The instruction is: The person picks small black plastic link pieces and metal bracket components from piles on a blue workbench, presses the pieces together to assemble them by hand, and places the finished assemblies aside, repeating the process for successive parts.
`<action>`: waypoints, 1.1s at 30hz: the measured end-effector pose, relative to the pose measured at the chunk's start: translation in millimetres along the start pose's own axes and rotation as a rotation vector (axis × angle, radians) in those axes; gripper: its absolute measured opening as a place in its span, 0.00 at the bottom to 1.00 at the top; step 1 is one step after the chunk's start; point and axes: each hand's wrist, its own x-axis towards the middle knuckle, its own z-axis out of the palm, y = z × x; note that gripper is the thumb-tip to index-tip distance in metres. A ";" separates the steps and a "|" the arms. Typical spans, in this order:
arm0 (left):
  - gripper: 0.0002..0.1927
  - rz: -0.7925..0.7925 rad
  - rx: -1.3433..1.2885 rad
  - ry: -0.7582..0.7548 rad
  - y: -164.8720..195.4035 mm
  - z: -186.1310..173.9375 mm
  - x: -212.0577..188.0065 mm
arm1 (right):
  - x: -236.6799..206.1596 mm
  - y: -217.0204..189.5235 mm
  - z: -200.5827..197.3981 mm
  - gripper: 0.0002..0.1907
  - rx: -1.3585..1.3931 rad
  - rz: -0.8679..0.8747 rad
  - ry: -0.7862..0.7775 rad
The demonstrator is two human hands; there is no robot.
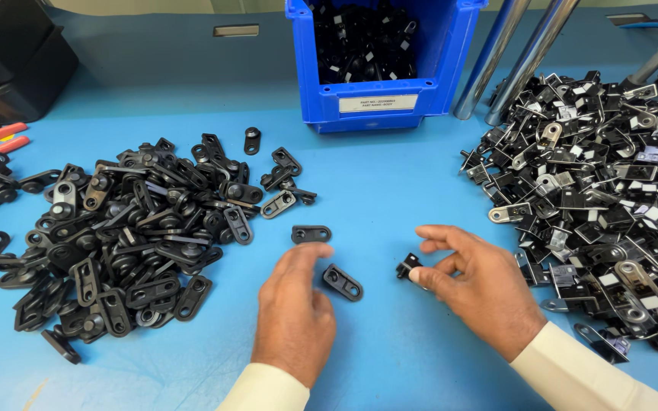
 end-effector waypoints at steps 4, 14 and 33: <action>0.18 -0.419 0.008 -0.051 14.5 -8.7 1.9 | 1.5 -7.1 -0.1 0.25 -0.079 -0.004 -0.061; 0.16 -0.659 0.061 -0.228 43.5 -12.1 10.6 | -17.2 -2.6 -0.7 0.19 -0.126 0.088 0.084; 0.06 -0.642 -0.201 -0.188 59.9 23.3 10.5 | -33.2 18.5 -2.7 0.16 0.425 0.061 0.108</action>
